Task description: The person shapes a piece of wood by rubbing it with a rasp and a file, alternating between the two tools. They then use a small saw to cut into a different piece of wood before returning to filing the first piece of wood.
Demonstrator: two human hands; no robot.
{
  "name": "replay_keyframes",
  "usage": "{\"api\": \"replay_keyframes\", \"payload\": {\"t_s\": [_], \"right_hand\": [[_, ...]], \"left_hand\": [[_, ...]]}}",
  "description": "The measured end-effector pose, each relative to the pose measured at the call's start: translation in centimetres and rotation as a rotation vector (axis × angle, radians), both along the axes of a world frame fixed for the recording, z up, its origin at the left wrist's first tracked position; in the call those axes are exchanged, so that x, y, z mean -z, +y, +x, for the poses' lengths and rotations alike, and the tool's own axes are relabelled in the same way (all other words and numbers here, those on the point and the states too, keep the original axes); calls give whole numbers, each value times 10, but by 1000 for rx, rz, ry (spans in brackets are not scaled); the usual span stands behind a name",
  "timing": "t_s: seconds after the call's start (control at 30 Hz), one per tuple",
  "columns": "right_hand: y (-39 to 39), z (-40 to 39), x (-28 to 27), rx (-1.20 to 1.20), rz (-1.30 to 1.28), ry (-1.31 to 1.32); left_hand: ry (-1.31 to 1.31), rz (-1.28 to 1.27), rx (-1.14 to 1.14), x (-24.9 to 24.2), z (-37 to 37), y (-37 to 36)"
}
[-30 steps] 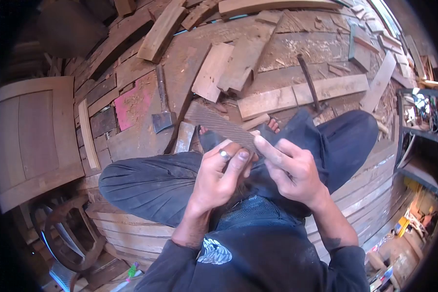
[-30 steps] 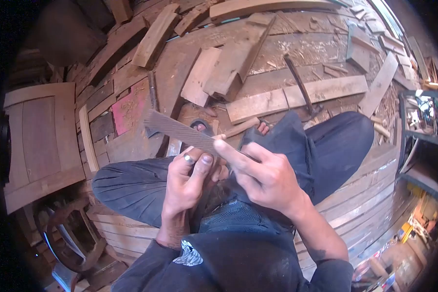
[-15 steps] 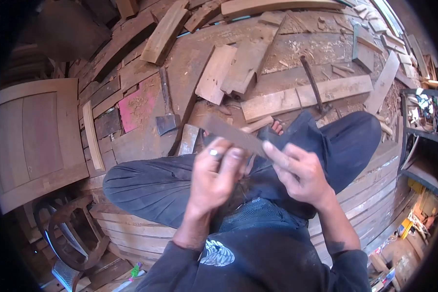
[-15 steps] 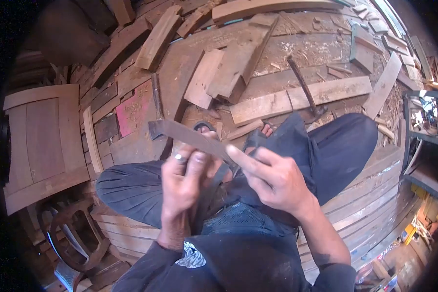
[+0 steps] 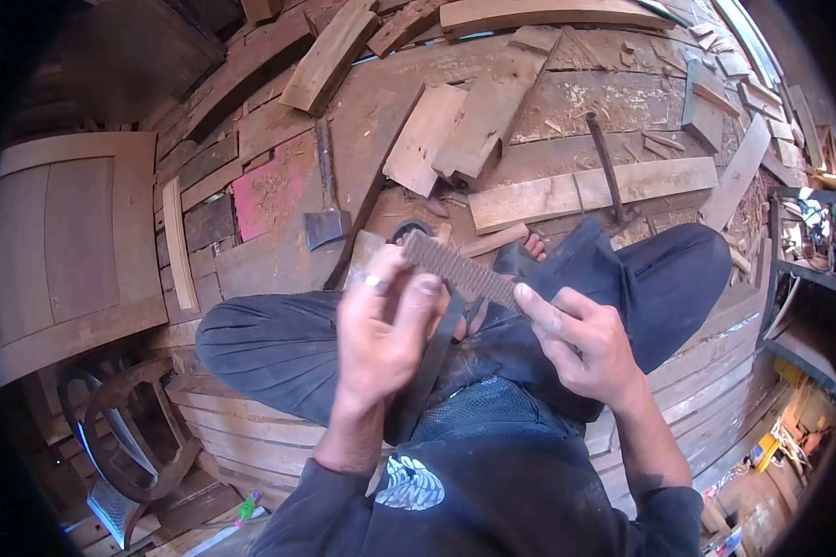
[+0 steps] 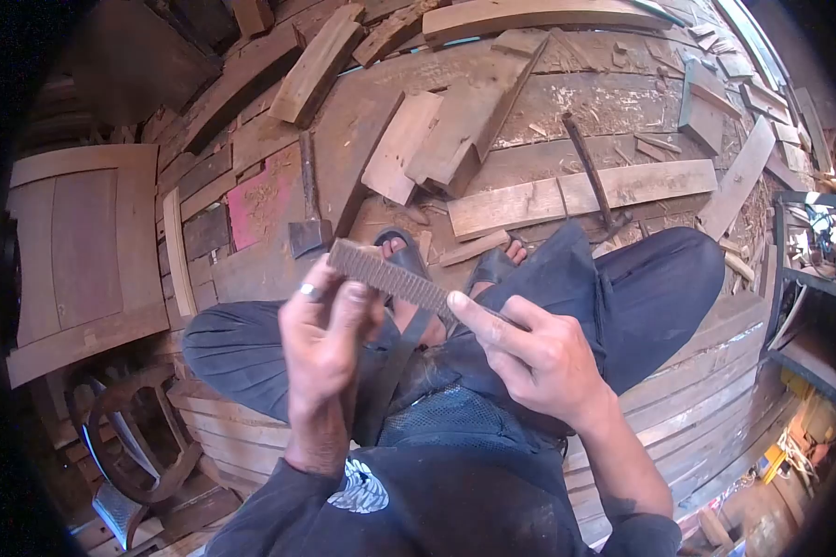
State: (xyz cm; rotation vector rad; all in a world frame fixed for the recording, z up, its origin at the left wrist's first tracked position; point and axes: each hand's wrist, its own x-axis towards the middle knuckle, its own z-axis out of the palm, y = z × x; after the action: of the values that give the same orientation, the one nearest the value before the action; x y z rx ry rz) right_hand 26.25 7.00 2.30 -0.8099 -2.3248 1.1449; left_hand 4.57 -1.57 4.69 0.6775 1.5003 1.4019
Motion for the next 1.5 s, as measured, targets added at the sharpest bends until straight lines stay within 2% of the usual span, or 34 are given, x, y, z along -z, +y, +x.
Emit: {"api": "replay_keyframes", "payload": {"t_s": [0.07, 0.13, 0.17, 0.23, 0.37, 0.47, 0.5, 0.57, 0.6, 0.63, 0.7, 0.77, 0.8, 0.93, 1.0, 1.03, 1.07, 1.13, 1.17, 1.2, 1.3, 1.33, 1.4, 1.5], "right_hand": [[-1, -8, -5, 35, 36, 48], [3, -8, -16, -10, 83, -41], [5, -9, -19, -51, 114, -77], [2, -2, -7, -40, 80, -55], [-1, -12, -15, 7, 68, -14], [-4, -1, -15, -4, 43, -46], [-5, 5, -11, -10, 27, -75], [-7, 9, -1, 13, 38, -70], [-7, -2, -7, 38, 60, -33], [-6, -10, -14, 67, 92, 0], [-6, -6, -23, 44, 82, -57], [-7, 9, -15, 20, 59, -107], [-7, 11, -20, 23, 32, -173], [-4, -10, -31, 64, 112, -72], [-10, 0, -24, 70, 42, -82], [-10, 5, -17, 65, 22, -71], [-10, 16, -9, 40, -17, -79], [-5, 23, -1, 159, -29, -54], [4, 29, 3, 235, -21, -48], [15, 37, 16, 347, 20, 32], [24, 50, 6, 588, -292, 65], [22, 50, 1, 581, -330, 75], [22, 41, 6, 398, -66, 172], [9, 29, 0, 233, -35, 89]], "left_hand": [[179, -12, 141, 19, 13, -10], [188, 43, 143, 11, 17, -12], [47, -23, 76, 5, 10, -15], [-31, 77, -20, 6, -6, -9], [97, 3, 98, 10, 26, -10], [68, -26, 33, 3, 2, -12], [37, 36, -11, 6, -5, -8], [43, 33, 52, 17, 5, -7], [107, -25, 75, 14, 21, -7], [253, 37, 180, 20, 27, -10], [132, -66, 141, 1, 25, -13], [-7, 41, 10, 4, 3, -9], [44, 51, 26, 11, 2, -6], [85, -2, 109, 9, 29, -11], [68, 22, 16, 6, 12, -13], [-42, 75, -70, -3, 5, -7], [25, 95, -34, 4, 0, -8], [57, 143, 44, 23, 3, -13], [79, 43, 100, 20, 4, -14], [60, 81, 98, 24, 4, -13], [82, 90, 7, 20, -1, -14], [89, 91, 7, 21, -6, -14], [85, 135, 31, 24, -7, -14], [135, 161, 58, 27, -7, -16]]}}
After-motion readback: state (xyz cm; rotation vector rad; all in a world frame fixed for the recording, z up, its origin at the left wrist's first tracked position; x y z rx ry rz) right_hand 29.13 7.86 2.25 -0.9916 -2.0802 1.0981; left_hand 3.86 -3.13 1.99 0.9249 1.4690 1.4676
